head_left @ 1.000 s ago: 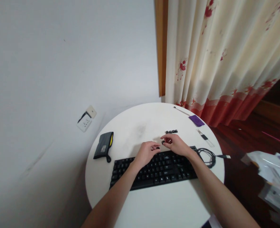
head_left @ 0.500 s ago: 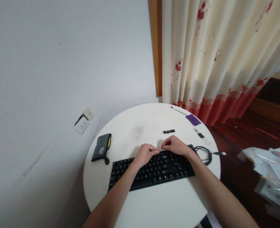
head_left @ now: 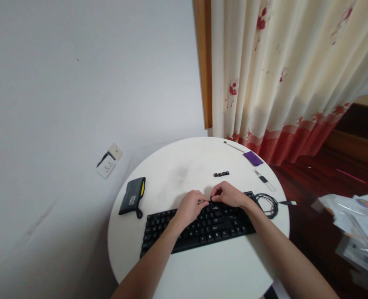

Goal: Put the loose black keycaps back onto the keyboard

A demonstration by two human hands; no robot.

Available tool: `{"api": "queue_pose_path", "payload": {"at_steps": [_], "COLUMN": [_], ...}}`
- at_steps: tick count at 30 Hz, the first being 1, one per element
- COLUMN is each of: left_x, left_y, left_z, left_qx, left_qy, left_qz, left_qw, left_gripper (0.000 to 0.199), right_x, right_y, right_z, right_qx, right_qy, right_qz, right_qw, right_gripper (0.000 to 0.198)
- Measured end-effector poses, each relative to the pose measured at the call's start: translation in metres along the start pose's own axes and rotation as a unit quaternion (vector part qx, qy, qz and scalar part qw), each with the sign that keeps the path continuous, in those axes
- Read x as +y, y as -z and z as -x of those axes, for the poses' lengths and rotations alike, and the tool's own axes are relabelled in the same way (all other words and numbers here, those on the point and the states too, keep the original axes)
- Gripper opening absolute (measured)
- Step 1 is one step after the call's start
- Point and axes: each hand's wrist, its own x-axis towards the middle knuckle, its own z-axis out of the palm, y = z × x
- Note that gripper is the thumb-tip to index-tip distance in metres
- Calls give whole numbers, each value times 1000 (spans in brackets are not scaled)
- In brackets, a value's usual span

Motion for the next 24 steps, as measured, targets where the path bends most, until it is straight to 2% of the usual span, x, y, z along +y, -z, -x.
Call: {"api": "queue_pose_path", "payload": {"at_steps": [4, 8, 15, 24], "left_x": [6, 8, 5, 3], "left_y": [0, -1, 0, -2], "left_z": [1, 2, 1, -1], "left_qx": [9, 21, 18, 10], "left_qy": [-10, 15, 25, 38], "left_qz": [-46, -45, 19, 88], "left_qw": [999, 999, 999, 995], "left_gripper": [13, 20, 26, 22], "right_x": [-3, -1, 1, 0], "right_y": [-1, -2, -6, -6], "right_z": [0, -1, -2, -1], "right_qx": [2, 3, -14, -2], "right_qy": [8, -2, -8, 14], "right_qz": [29, 50, 24, 84], "right_qw": [1000, 999, 1000, 996], "right_gripper": [12, 14, 14, 10]}}
